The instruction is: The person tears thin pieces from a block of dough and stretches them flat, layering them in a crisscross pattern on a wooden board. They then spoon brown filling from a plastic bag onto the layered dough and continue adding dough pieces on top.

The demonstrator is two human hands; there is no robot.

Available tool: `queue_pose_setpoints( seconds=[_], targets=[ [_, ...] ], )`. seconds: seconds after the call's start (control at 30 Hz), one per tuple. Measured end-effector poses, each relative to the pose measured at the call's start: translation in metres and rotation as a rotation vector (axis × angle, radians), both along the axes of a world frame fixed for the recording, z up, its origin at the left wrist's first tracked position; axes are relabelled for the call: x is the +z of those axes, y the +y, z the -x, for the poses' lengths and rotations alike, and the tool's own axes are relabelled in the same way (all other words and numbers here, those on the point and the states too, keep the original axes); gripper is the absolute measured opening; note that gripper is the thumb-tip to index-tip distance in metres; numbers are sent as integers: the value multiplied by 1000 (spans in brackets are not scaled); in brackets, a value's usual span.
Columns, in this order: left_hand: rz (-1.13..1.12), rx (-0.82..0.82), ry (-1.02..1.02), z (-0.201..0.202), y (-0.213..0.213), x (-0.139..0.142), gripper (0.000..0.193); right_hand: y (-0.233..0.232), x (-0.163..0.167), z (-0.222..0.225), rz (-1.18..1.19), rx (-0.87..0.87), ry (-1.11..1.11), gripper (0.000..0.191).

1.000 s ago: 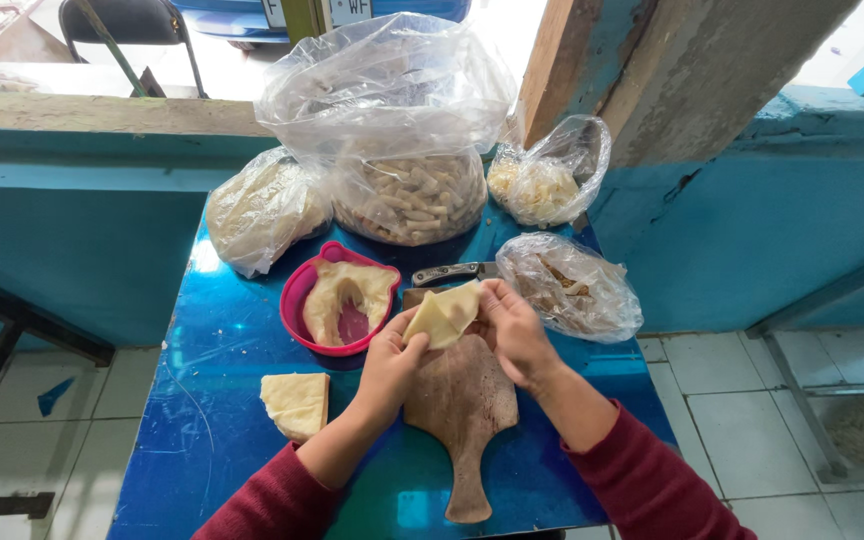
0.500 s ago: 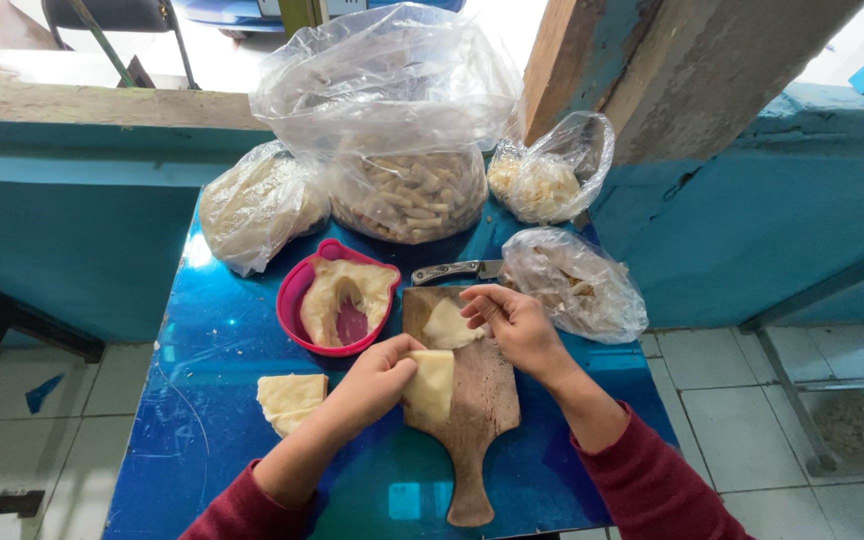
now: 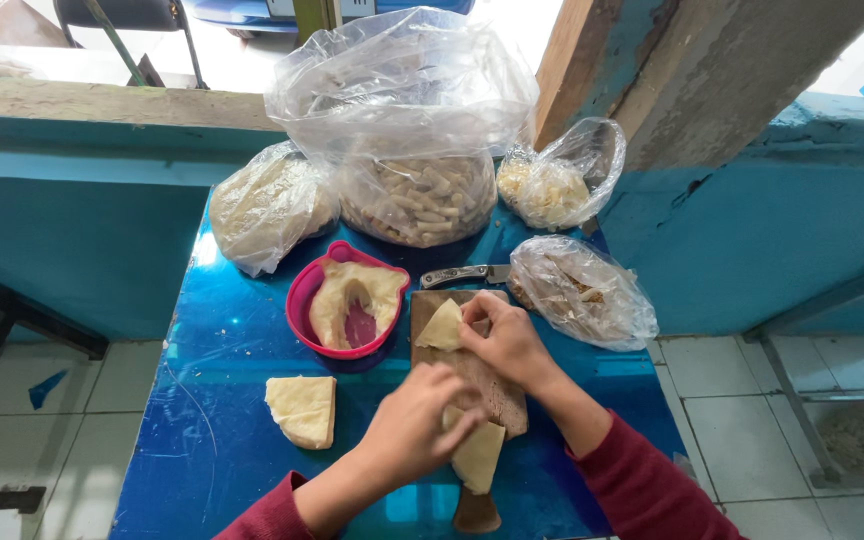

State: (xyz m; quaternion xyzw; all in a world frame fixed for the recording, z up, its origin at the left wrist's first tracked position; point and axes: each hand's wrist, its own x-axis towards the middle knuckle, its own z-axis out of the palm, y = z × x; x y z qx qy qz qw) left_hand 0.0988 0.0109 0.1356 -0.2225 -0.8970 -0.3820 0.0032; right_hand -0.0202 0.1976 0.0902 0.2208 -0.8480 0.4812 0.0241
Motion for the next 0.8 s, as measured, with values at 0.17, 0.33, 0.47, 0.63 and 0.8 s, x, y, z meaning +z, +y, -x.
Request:
queue_pose_setpoints(
  seconds=[0.17,0.33,0.47,0.63,0.8],
  targets=[
    [-237,334,609,25,-9,0,59,10,18,-9,529,280,-457,29],
    [-630,270,-127,41,-10,-20,27,11,26,-11,504,249,-502,37],
    [-634,343,-117,45,-10,-35,17,9,28,-11,363,127,-387,32],
    [-835,266,-273,51,-10,-51,24,1,44,-23,76,-34,109,37],
    [-1122,183,-468,55,-8,-64,41,-7,64,-43,-86,97,437,25]
  ],
)
